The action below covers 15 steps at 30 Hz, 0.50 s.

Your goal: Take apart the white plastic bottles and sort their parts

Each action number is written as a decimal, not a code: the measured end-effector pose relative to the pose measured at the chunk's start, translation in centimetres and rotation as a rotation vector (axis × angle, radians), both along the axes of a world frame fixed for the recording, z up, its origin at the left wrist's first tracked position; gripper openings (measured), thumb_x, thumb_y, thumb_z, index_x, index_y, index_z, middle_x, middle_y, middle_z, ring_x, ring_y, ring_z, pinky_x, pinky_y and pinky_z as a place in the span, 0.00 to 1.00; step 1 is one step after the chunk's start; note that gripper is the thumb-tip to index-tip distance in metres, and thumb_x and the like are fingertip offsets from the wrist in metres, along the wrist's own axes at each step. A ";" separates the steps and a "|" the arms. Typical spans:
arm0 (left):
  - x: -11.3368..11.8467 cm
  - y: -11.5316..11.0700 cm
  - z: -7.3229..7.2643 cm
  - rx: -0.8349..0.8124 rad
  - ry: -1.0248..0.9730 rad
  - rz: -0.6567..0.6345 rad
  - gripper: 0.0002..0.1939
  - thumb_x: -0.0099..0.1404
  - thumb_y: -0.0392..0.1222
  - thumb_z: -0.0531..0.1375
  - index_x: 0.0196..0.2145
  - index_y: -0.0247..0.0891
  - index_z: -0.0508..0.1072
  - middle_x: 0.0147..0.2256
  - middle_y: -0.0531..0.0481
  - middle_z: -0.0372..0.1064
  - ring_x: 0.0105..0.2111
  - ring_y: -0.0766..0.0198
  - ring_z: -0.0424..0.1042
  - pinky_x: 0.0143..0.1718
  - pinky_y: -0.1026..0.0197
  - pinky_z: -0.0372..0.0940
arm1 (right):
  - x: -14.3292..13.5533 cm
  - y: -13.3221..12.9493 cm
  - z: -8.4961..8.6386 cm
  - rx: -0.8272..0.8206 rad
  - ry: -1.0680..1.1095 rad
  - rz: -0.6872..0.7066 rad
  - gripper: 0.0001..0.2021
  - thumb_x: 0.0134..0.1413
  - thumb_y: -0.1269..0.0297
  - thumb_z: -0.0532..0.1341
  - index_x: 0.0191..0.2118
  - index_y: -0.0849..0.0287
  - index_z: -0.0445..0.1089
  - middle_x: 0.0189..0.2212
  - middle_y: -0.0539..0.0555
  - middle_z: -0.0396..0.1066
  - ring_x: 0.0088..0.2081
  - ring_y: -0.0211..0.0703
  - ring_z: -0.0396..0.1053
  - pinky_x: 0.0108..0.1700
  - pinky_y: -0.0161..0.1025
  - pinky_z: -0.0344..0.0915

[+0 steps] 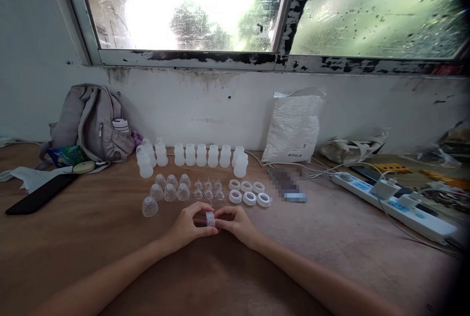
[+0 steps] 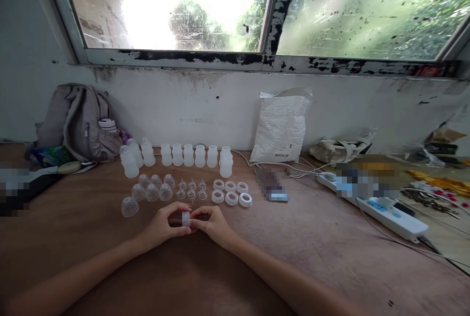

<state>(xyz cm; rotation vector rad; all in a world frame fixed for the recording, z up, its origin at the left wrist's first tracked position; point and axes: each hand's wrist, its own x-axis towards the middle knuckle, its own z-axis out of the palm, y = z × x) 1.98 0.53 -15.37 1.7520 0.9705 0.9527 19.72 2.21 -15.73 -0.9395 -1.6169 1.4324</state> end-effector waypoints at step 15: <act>-0.5 0.4 -0.7 -0.075 -0.090 0.066 0.24 0.46 0.41 0.65 0.42 0.37 0.64 0.42 0.46 0.65 0.43 0.59 0.66 0.42 0.55 0.66 | -0.2 0.1 -0.4 -0.086 0.169 0.007 0.13 0.36 0.60 0.66 0.28 0.63 0.68 0.20 0.48 0.67 0.21 0.34 0.67 0.26 0.33 0.66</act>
